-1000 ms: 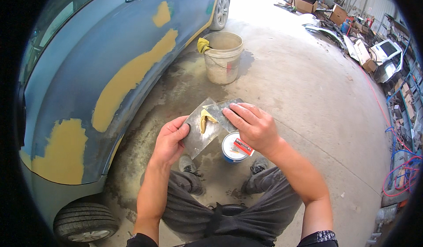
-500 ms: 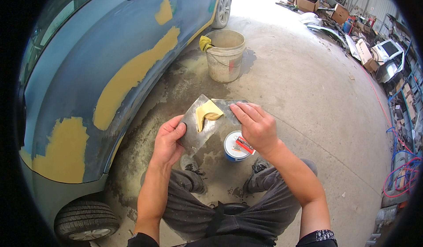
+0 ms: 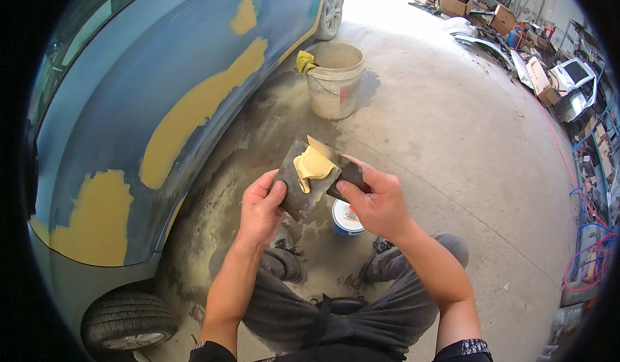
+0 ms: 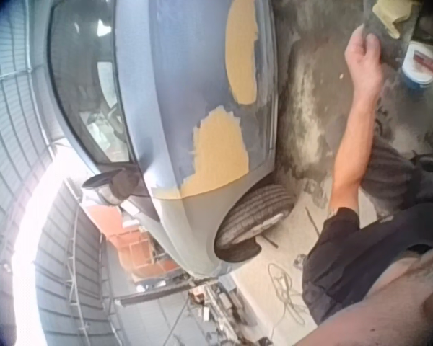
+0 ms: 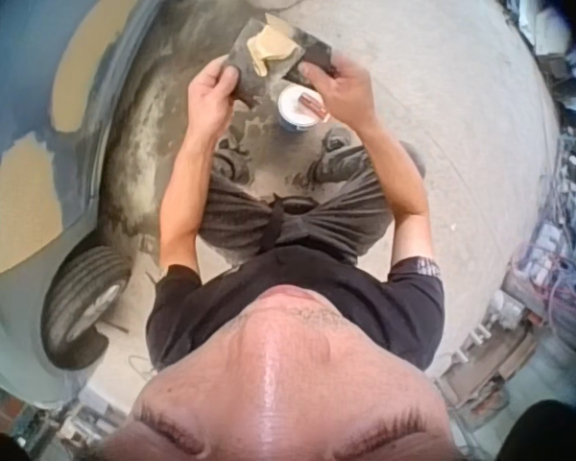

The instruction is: The person applies yellow body filler to the side panel of a light blue car using a putty knife and a metal spreader. They repeatedly scoop filler from a container and spread it across the panel, smoothing the surface as they work.

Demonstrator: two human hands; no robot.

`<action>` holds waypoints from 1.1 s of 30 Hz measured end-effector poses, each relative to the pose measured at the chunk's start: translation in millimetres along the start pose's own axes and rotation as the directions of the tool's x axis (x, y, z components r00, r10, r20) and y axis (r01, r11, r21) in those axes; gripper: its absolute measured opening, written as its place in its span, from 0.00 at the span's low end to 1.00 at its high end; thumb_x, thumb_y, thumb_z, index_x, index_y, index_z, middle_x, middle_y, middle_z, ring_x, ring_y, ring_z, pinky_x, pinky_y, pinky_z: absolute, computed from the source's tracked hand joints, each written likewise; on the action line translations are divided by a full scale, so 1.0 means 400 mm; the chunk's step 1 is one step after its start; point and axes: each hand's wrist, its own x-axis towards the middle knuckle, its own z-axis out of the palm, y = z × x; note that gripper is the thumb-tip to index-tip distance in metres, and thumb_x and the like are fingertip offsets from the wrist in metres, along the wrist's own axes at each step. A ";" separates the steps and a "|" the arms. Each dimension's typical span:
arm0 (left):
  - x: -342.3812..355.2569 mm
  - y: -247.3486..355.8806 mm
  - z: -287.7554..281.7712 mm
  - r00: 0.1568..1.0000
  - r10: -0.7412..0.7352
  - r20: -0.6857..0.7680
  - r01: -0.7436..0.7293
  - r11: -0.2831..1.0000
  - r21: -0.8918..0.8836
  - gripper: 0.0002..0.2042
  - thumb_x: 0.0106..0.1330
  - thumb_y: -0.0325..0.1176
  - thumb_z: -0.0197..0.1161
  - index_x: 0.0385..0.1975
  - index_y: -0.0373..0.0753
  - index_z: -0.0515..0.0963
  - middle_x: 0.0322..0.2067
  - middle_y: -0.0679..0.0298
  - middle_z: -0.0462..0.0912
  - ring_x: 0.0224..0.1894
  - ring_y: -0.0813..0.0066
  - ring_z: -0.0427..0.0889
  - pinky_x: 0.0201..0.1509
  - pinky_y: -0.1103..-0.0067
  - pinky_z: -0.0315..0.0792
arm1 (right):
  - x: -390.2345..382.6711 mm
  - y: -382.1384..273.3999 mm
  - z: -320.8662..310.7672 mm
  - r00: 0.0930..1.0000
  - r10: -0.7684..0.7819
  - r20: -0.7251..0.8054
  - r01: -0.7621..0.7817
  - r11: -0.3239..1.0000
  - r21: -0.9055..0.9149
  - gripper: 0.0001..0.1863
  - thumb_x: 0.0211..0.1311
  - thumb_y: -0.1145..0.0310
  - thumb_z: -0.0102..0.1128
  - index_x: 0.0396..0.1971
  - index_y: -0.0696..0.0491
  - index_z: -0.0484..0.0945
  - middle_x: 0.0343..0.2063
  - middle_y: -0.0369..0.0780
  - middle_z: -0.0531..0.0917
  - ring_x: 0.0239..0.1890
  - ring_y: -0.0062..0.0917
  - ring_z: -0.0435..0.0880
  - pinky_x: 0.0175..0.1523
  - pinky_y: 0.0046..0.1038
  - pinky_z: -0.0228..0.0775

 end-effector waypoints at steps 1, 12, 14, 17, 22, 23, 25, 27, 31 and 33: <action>-0.002 0.000 0.001 1.000 0.007 -0.004 -0.007 0.999 -0.032 0.15 0.70 0.30 0.54 0.53 0.31 0.72 0.43 0.64 0.81 0.41 0.81 0.79 0.44 0.83 0.73 | -0.004 -0.001 -0.003 1.000 -0.002 0.029 0.005 0.997 -0.080 0.15 0.58 0.79 0.61 0.47 0.62 0.77 0.27 0.36 0.81 0.29 0.13 0.75 0.33 0.20 0.70; -0.004 0.026 -0.003 0.994 -0.107 0.003 0.107 0.994 0.009 0.14 0.71 0.30 0.53 0.53 0.33 0.73 0.44 0.66 0.81 0.42 0.83 0.78 0.48 0.83 0.72 | -0.006 -0.006 -0.016 0.988 0.041 -0.148 -0.021 0.991 0.136 0.08 0.68 0.71 0.53 0.39 0.59 0.77 0.28 0.29 0.77 0.30 0.10 0.69 0.35 0.14 0.63; -0.003 0.013 0.008 0.992 -0.122 0.039 0.122 0.992 -0.001 0.14 0.71 0.29 0.52 0.53 0.31 0.72 0.44 0.66 0.80 0.43 0.83 0.77 0.49 0.82 0.72 | -0.016 -0.010 -0.013 0.984 -0.004 -0.176 0.024 0.993 0.114 0.08 0.69 0.72 0.51 0.38 0.60 0.76 0.28 0.29 0.76 0.31 0.10 0.69 0.37 0.14 0.62; -0.002 0.015 -0.003 0.999 -0.039 0.016 0.040 0.997 -0.071 0.15 0.71 0.29 0.52 0.53 0.31 0.72 0.44 0.64 0.81 0.44 0.81 0.78 0.49 0.81 0.73 | -0.028 -0.012 -0.016 0.999 -0.007 0.036 0.009 0.999 -0.044 0.09 0.69 0.72 0.50 0.42 0.61 0.77 0.30 0.30 0.77 0.33 0.11 0.70 0.40 0.16 0.65; 0.005 0.030 -0.023 0.999 0.031 0.018 -0.025 0.967 -0.255 0.15 0.71 0.29 0.52 0.54 0.31 0.71 0.45 0.62 0.80 0.45 0.77 0.79 0.50 0.79 0.74 | -0.001 -0.009 -0.013 0.978 0.196 0.064 -0.203 0.971 0.128 0.09 0.69 0.72 0.50 0.42 0.60 0.75 0.30 0.33 0.79 0.34 0.16 0.75 0.43 0.19 0.69; 0.005 0.031 -0.022 0.999 -0.024 0.048 0.036 0.963 -0.268 0.15 0.70 0.29 0.53 0.53 0.31 0.71 0.46 0.62 0.80 0.46 0.77 0.79 0.51 0.78 0.74 | 0.010 -0.010 -0.010 0.964 0.263 0.027 -0.257 0.906 0.337 0.09 0.69 0.71 0.49 0.43 0.60 0.74 0.31 0.34 0.79 0.35 0.17 0.77 0.44 0.20 0.70; 0.002 0.026 -0.012 0.984 -0.106 0.144 0.149 0.932 -0.330 0.15 0.70 0.29 0.53 0.53 0.31 0.71 0.47 0.62 0.80 0.47 0.76 0.79 0.52 0.78 0.74 | 0.019 -0.016 -0.004 0.920 0.379 0.102 -0.354 0.687 0.635 0.13 0.68 0.70 0.49 0.50 0.57 0.69 0.31 0.40 0.80 0.29 0.22 0.80 0.37 0.24 0.75; -0.004 0.016 0.004 0.952 -0.153 0.265 0.234 0.923 -0.307 0.15 0.70 0.29 0.54 0.53 0.31 0.71 0.47 0.61 0.79 0.48 0.76 0.78 0.53 0.77 0.73 | 0.014 -0.020 0.007 0.868 0.343 0.360 -0.490 0.472 0.733 0.15 0.68 0.71 0.49 0.52 0.56 0.68 0.28 0.40 0.78 0.21 0.22 0.77 0.28 0.22 0.72; -0.012 0.018 0.000 0.968 -0.119 0.219 0.174 0.953 -0.250 0.15 0.69 0.28 0.54 0.53 0.31 0.71 0.46 0.62 0.80 0.46 0.77 0.78 0.52 0.78 0.72 | -0.011 -0.010 0.033 0.758 0.407 0.509 -0.650 0.419 0.633 0.18 0.67 0.70 0.51 0.56 0.54 0.65 0.25 0.38 0.75 0.12 0.19 0.68 0.15 0.20 0.61; -0.014 0.024 -0.014 0.976 -0.145 0.164 0.174 0.968 -0.181 0.14 0.69 0.27 0.54 0.52 0.31 0.73 0.43 0.64 0.80 0.43 0.79 0.78 0.49 0.81 0.71 | -0.009 0.005 0.043 0.729 0.433 0.530 -0.684 0.448 0.575 0.20 0.66 0.70 0.54 0.56 0.55 0.66 0.30 0.38 0.78 0.19 0.20 0.75 0.22 0.21 0.69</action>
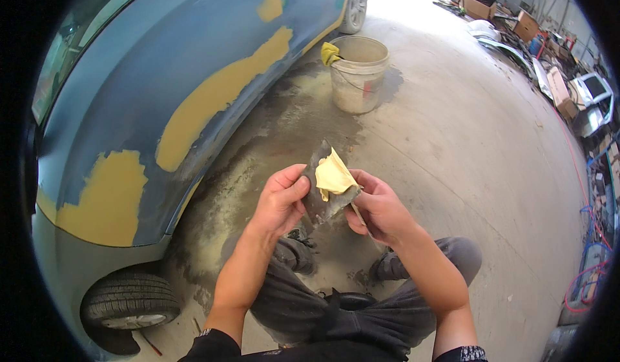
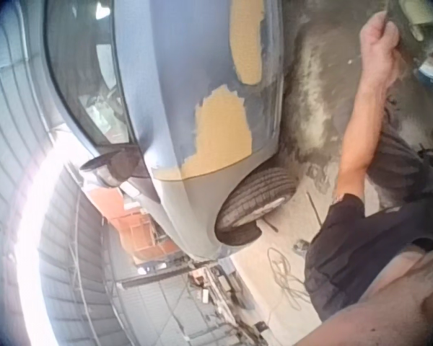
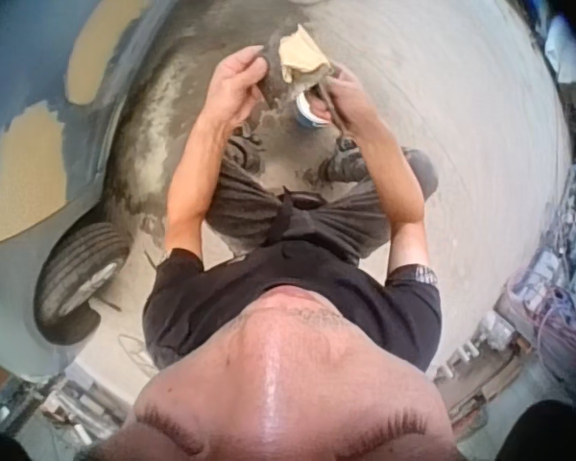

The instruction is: The person applies yellow body filler to the side panel of a light blue car using a putty knife and a metal spreader. They repeatedly scoop filler from a container and spread it across the panel, smoothing the surface as they work.

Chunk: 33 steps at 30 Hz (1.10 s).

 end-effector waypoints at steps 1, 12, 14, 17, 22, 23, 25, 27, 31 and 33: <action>-0.001 0.000 -0.004 0.997 -0.056 0.055 0.051 0.996 0.077 0.14 0.69 0.27 0.55 0.51 0.31 0.73 0.43 0.65 0.81 0.42 0.80 0.78 0.48 0.81 0.71 | 0.010 -0.001 -0.003 0.996 -0.064 -0.061 0.063 0.998 -0.015 0.19 0.66 0.71 0.55 0.55 0.56 0.66 0.32 0.38 0.78 0.23 0.21 0.76 0.26 0.21 0.71; 0.006 -0.028 0.017 0.979 0.141 -0.147 -0.102 0.965 0.243 0.14 0.69 0.28 0.54 0.52 0.31 0.73 0.43 0.65 0.81 0.43 0.82 0.78 0.48 0.83 0.72 | 0.020 -0.096 0.007 0.574 -0.742 -0.345 0.784 0.620 -0.031 0.12 0.69 0.74 0.47 0.51 0.55 0.71 0.50 0.38 0.77 0.54 0.26 0.75 0.62 0.34 0.64; 0.012 -0.039 0.027 0.970 0.196 -0.146 -0.160 0.960 0.229 0.14 0.70 0.28 0.54 0.52 0.30 0.72 0.44 0.64 0.81 0.43 0.81 0.78 0.48 0.82 0.72 | 0.013 -0.068 0.008 0.579 -0.787 -0.215 0.808 0.589 0.017 0.13 0.70 0.74 0.46 0.51 0.55 0.71 0.51 0.38 0.77 0.55 0.27 0.74 0.63 0.35 0.63; 0.006 -0.045 0.035 0.959 0.217 -0.183 -0.182 0.964 0.192 0.14 0.70 0.27 0.53 0.52 0.30 0.72 0.45 0.63 0.80 0.44 0.80 0.78 0.50 0.82 0.71 | 0.004 -0.029 -0.004 0.572 -0.814 -0.102 0.815 0.578 -0.044 0.14 0.69 0.76 0.46 0.53 0.57 0.71 0.52 0.39 0.77 0.55 0.26 0.73 0.63 0.32 0.62; 0.002 -0.034 0.022 0.942 0.267 -0.202 -0.230 0.955 0.188 0.14 0.70 0.28 0.53 0.53 0.30 0.72 0.45 0.63 0.80 0.45 0.78 0.77 0.52 0.80 0.70 | -0.026 -0.010 -0.027 0.586 -0.809 0.043 0.630 0.421 -0.653 0.12 0.66 0.78 0.53 0.48 0.62 0.75 0.41 0.35 0.77 0.42 0.18 0.75 0.47 0.18 0.66; 0.001 -0.034 0.020 0.944 0.252 -0.212 -0.201 0.951 0.235 0.14 0.71 0.29 0.52 0.53 0.30 0.71 0.45 0.64 0.80 0.45 0.79 0.77 0.53 0.80 0.70 | -0.030 -0.013 -0.033 0.615 -0.787 0.056 0.541 0.369 -0.756 0.12 0.65 0.78 0.54 0.48 0.62 0.75 0.40 0.35 0.77 0.41 0.18 0.75 0.46 0.17 0.67; 0.005 -0.036 0.020 0.955 0.230 -0.189 -0.192 0.961 0.200 0.15 0.71 0.31 0.52 0.54 0.31 0.71 0.45 0.64 0.80 0.46 0.79 0.77 0.52 0.80 0.70 | -0.035 -0.025 -0.047 0.723 -0.682 0.109 0.491 0.397 -0.775 0.12 0.66 0.78 0.53 0.48 0.62 0.76 0.40 0.36 0.78 0.42 0.18 0.76 0.47 0.18 0.68; 0.004 -0.032 0.021 0.962 0.240 -0.132 -0.227 0.968 0.106 0.15 0.71 0.31 0.52 0.54 0.31 0.71 0.45 0.65 0.80 0.45 0.80 0.77 0.51 0.81 0.71 | -0.024 -0.025 -0.056 0.748 -0.661 0.060 0.516 0.522 -0.679 0.12 0.66 0.78 0.53 0.48 0.62 0.76 0.41 0.37 0.79 0.43 0.19 0.77 0.49 0.20 0.69; 0.006 -0.021 0.037 0.981 0.105 -0.161 -0.085 0.988 0.125 0.15 0.72 0.31 0.50 0.55 0.32 0.70 0.45 0.63 0.80 0.44 0.80 0.79 0.50 0.79 0.74 | -0.016 -0.014 -0.058 0.698 -0.686 -0.206 0.654 0.728 -0.206 0.11 0.67 0.78 0.51 0.46 0.60 0.77 0.46 0.41 0.80 0.48 0.21 0.77 0.53 0.24 0.70; 0.004 -0.009 0.033 0.987 0.086 -0.138 -0.076 0.994 0.073 0.15 0.72 0.33 0.52 0.54 0.33 0.71 0.45 0.64 0.80 0.44 0.80 0.79 0.48 0.80 0.74 | -0.013 -0.006 -0.054 0.773 -0.628 -0.089 0.518 0.707 -0.482 0.09 0.67 0.77 0.52 0.43 0.60 0.78 0.44 0.39 0.81 0.47 0.20 0.77 0.53 0.25 0.70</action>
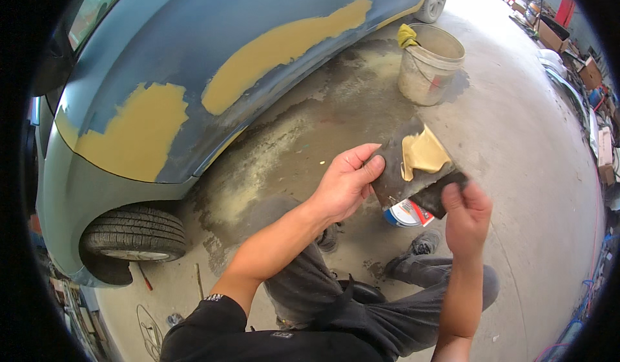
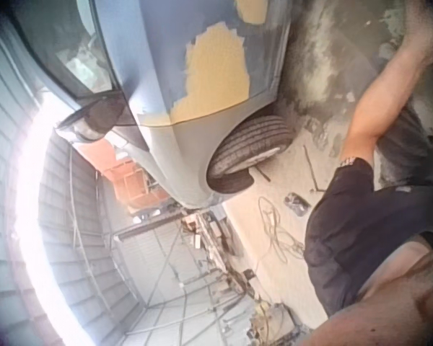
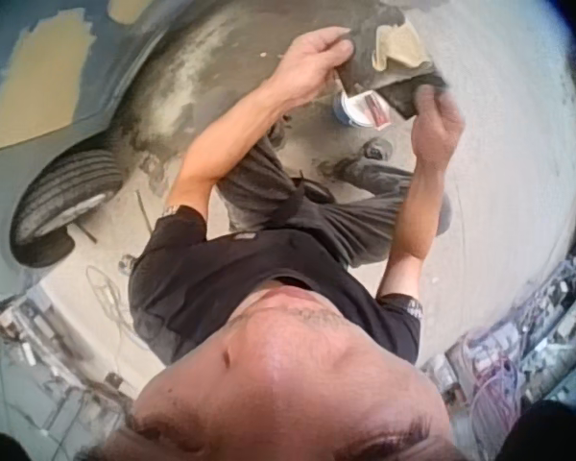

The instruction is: The person applies yellow body filler to the side panel of a light blue car using a putty knife and a metal spreader. They repeatedly scoop filler from a container and spread it across the panel, smoothing the surface as they work.

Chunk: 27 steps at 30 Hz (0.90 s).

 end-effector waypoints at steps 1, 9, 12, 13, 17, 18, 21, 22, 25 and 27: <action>0.003 0.002 -0.003 0.999 0.037 0.009 -0.036 0.994 -0.104 0.15 0.72 0.34 0.53 0.53 0.34 0.72 0.44 0.65 0.80 0.43 0.81 0.79 0.46 0.82 0.75 | 0.003 0.002 0.002 0.995 0.036 0.093 -0.018 0.982 -0.188 0.08 0.67 0.77 0.52 0.42 0.60 0.78 0.44 0.39 0.80 0.47 0.20 0.77 0.53 0.25 0.70; -0.003 -0.038 -0.020 0.964 -0.244 0.110 0.235 0.968 0.081 0.16 0.74 0.43 0.46 0.42 0.37 0.75 0.36 0.68 0.80 0.37 0.84 0.78 0.43 0.82 0.74 | 0.105 0.022 -0.023 0.955 0.218 -0.200 -0.102 0.877 0.470 0.21 0.73 0.63 0.40 0.57 0.62 0.65 0.57 0.45 0.73 0.59 0.31 0.70 0.66 0.34 0.57; -0.006 -0.063 0.004 0.984 -0.135 0.112 0.130 0.990 0.054 0.16 0.75 0.43 0.46 0.41 0.38 0.76 0.36 0.73 0.79 0.37 0.88 0.74 0.43 0.84 0.70 | 0.122 0.041 -0.014 0.953 0.271 -0.134 -0.152 0.813 0.561 0.21 0.73 0.62 0.39 0.56 0.61 0.67 0.54 0.45 0.76 0.55 0.32 0.75 0.62 0.34 0.64; -0.008 -0.073 0.016 0.992 -0.095 0.080 0.090 0.994 0.054 0.15 0.75 0.43 0.46 0.40 0.38 0.75 0.34 0.75 0.78 0.36 0.89 0.73 0.41 0.85 0.69 | 0.120 0.049 -0.006 0.954 0.292 -0.069 -0.201 0.794 0.574 0.20 0.73 0.61 0.39 0.56 0.59 0.67 0.54 0.44 0.76 0.55 0.32 0.75 0.61 0.34 0.65; -0.010 -0.082 0.015 0.991 -0.097 0.096 0.061 0.947 0.317 0.14 0.75 0.41 0.47 0.31 0.39 0.72 0.27 0.80 0.69 0.32 0.91 0.65 0.35 0.86 0.63 | 0.105 0.110 0.020 0.919 0.161 0.360 -0.380 0.607 0.698 0.20 0.71 0.58 0.42 0.53 0.57 0.70 0.49 0.42 0.79 0.51 0.31 0.78 0.57 0.35 0.69; -0.010 -0.082 0.011 0.998 -0.032 0.060 0.011 0.944 0.329 0.13 0.74 0.40 0.48 0.29 0.40 0.70 0.26 0.80 0.66 0.31 0.91 0.62 0.34 0.86 0.61 | 0.094 0.130 0.016 0.909 0.114 0.400 -0.387 0.584 0.714 0.19 0.71 0.58 0.44 0.52 0.56 0.72 0.47 0.41 0.80 0.49 0.30 0.79 0.56 0.35 0.70; -0.015 -0.058 -0.015 0.990 0.081 -0.112 -0.028 0.910 0.414 0.13 0.74 0.40 0.49 0.27 0.41 0.70 0.24 0.78 0.66 0.28 0.89 0.63 0.32 0.85 0.63 | 0.091 0.226 -0.035 0.933 0.349 0.088 -0.349 0.818 0.458 0.17 0.69 0.58 0.48 0.47 0.55 0.77 0.41 0.41 0.83 0.45 0.29 0.81 0.51 0.34 0.73; -0.008 -0.045 -0.026 0.979 0.144 -0.143 -0.073 0.907 0.414 0.14 0.74 0.41 0.49 0.29 0.40 0.72 0.25 0.75 0.70 0.28 0.87 0.68 0.31 0.84 0.68 | 0.104 0.270 -0.065 0.950 0.304 0.072 -0.312 0.931 0.187 0.18 0.67 0.58 0.51 0.47 0.55 0.78 0.40 0.42 0.83 0.45 0.30 0.81 0.50 0.34 0.72; 0.012 -0.010 -0.053 0.940 0.136 -0.313 -0.051 0.963 0.265 0.15 0.73 0.43 0.49 0.35 0.39 0.77 0.29 0.69 0.81 0.28 0.83 0.76 0.29 0.83 0.72 | 0.087 0.403 -0.176 0.938 0.328 -0.110 -0.275 0.515 -0.812 0.19 0.61 0.58 0.58 0.45 0.57 0.79 0.42 0.46 0.82 0.48 0.37 0.79 0.51 0.35 0.71; 0.022 0.008 -0.065 0.929 0.137 -0.344 -0.042 0.962 0.270 0.15 0.73 0.43 0.49 0.38 0.38 0.78 0.32 0.67 0.82 0.28 0.82 0.77 0.28 0.83 0.71 | 0.050 0.499 -0.234 0.941 0.316 -0.123 -0.186 0.180 -0.966 0.20 0.57 0.57 0.61 0.44 0.57 0.79 0.43 0.48 0.81 0.49 0.42 0.78 0.53 0.37 0.70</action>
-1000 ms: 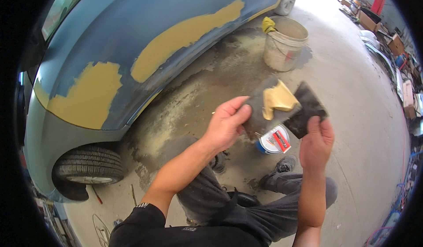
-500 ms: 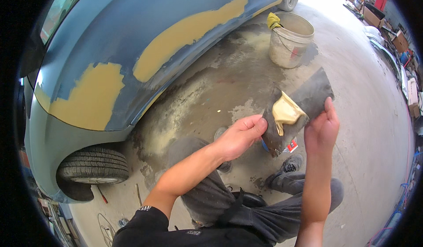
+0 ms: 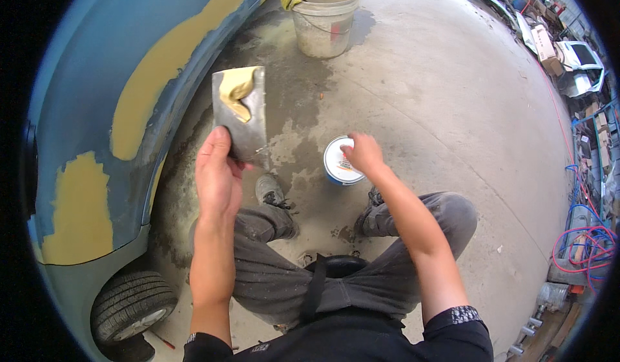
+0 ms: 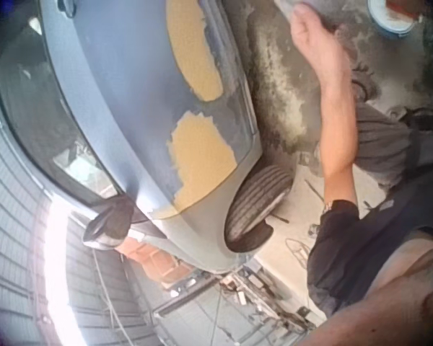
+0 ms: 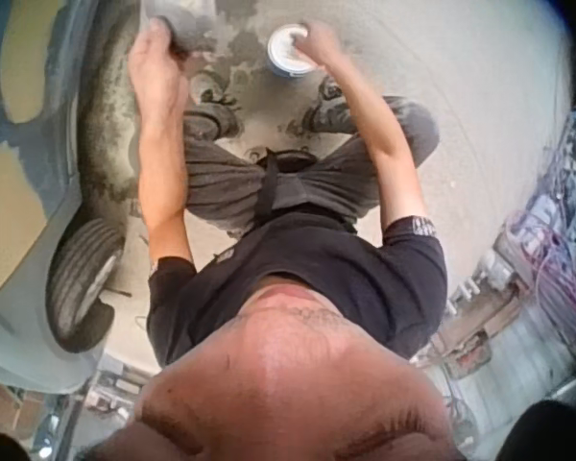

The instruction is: The person applies yellow body filler to the side panel of a light blue car using a putty knife and a metal spreader. They repeatedly scoop filler from a container and spread it across the panel, smoothing the surface as they work.

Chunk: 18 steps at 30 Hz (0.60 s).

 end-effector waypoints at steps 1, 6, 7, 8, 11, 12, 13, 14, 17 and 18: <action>0.004 0.003 -0.003 1.000 0.001 -0.027 -0.001 1.000 -0.015 0.15 0.73 0.43 0.48 0.38 0.38 0.78 0.31 0.67 0.82 0.28 0.82 0.77 0.27 0.84 0.70 | -0.005 0.036 0.044 1.000 0.011 0.008 -0.011 0.994 -0.106 0.22 0.55 0.56 0.63 0.45 0.55 0.79 0.43 0.49 0.80 0.48 0.44 0.77 0.52 0.37 0.70; 0.015 -0.006 0.002 0.998 -0.026 -0.052 0.028 0.999 0.041 0.15 0.74 0.43 0.48 0.36 0.38 0.77 0.27 0.69 0.80 0.25 0.84 0.74 0.27 0.84 0.69 | -0.007 0.141 0.206 0.998 -0.066 -0.006 0.063 0.973 -0.223 0.18 0.50 0.63 0.65 0.38 0.56 0.75 0.38 0.47 0.79 0.44 0.43 0.77 0.50 0.40 0.70; 0.019 -0.008 0.003 0.999 -0.026 -0.047 0.027 0.999 0.038 0.16 0.74 0.43 0.48 0.35 0.38 0.77 0.26 0.70 0.79 0.24 0.84 0.73 0.27 0.84 0.69 | -0.002 0.148 0.220 0.999 -0.034 0.009 0.035 0.975 -0.221 0.18 0.48 0.65 0.65 0.39 0.55 0.74 0.39 0.47 0.79 0.46 0.42 0.77 0.50 0.40 0.70; 0.022 -0.009 0.001 0.999 -0.018 -0.050 0.021 0.999 0.050 0.16 0.74 0.43 0.48 0.34 0.39 0.77 0.26 0.70 0.79 0.24 0.84 0.73 0.27 0.84 0.69 | 0.007 0.147 0.230 0.999 -0.041 -0.031 0.034 0.982 -0.185 0.16 0.49 0.65 0.64 0.37 0.54 0.75 0.37 0.48 0.80 0.45 0.42 0.78 0.49 0.40 0.71; 0.035 -0.007 -0.009 0.997 -0.040 -0.060 0.044 0.996 0.071 0.16 0.74 0.43 0.48 0.30 0.38 0.75 0.24 0.70 0.78 0.23 0.84 0.72 0.27 0.84 0.69 | 0.037 0.123 0.200 0.998 0.058 0.022 -0.056 0.995 -0.084 0.12 0.53 0.68 0.59 0.37 0.55 0.77 0.35 0.50 0.81 0.41 0.41 0.80 0.46 0.37 0.72; 0.038 -0.006 -0.013 0.998 -0.029 -0.059 0.033 0.997 0.074 0.16 0.74 0.43 0.47 0.30 0.38 0.75 0.24 0.70 0.78 0.23 0.84 0.72 0.27 0.84 0.69 | 0.048 0.104 0.173 0.994 0.105 0.032 -0.105 0.994 0.016 0.12 0.53 0.69 0.57 0.37 0.56 0.77 0.34 0.49 0.81 0.39 0.40 0.81 0.45 0.36 0.73; 0.040 -0.004 -0.019 0.998 -0.031 -0.056 0.035 0.996 0.079 0.16 0.74 0.43 0.47 0.30 0.38 0.75 0.24 0.70 0.78 0.23 0.84 0.71 0.26 0.84 0.69 | 0.054 0.078 0.140 0.984 0.172 0.053 -0.177 0.979 0.103 0.11 0.54 0.70 0.55 0.37 0.57 0.77 0.33 0.49 0.82 0.38 0.39 0.82 0.45 0.35 0.73; 0.041 -0.002 -0.025 0.998 -0.017 -0.055 0.021 0.996 0.084 0.16 0.74 0.42 0.47 0.31 0.38 0.76 0.25 0.70 0.78 0.23 0.84 0.72 0.27 0.83 0.68 | 0.068 0.046 0.099 0.975 0.171 0.141 -0.209 0.923 0.324 0.13 0.54 0.71 0.54 0.40 0.58 0.76 0.33 0.47 0.82 0.36 0.37 0.81 0.43 0.35 0.74; 0.039 -0.001 -0.030 0.998 -0.006 -0.062 0.013 0.995 0.100 0.16 0.74 0.42 0.47 0.33 0.38 0.77 0.25 0.70 0.79 0.24 0.84 0.72 0.27 0.83 0.68 | 0.107 -0.075 -0.063 0.931 0.080 0.357 -0.345 0.511 0.787 0.16 0.58 0.71 0.52 0.46 0.60 0.75 0.32 0.41 0.81 0.33 0.28 0.80 0.39 0.31 0.74; 0.038 0.000 -0.030 0.997 -0.005 -0.076 0.012 0.995 0.099 0.16 0.74 0.42 0.47 0.32 0.38 0.76 0.24 0.70 0.78 0.23 0.84 0.72 0.27 0.84 0.68 | 0.097 -0.120 -0.113 0.931 0.011 0.364 -0.344 0.351 0.871 0.15 0.61 0.70 0.52 0.46 0.60 0.75 0.31 0.39 0.80 0.33 0.24 0.79 0.38 0.28 0.74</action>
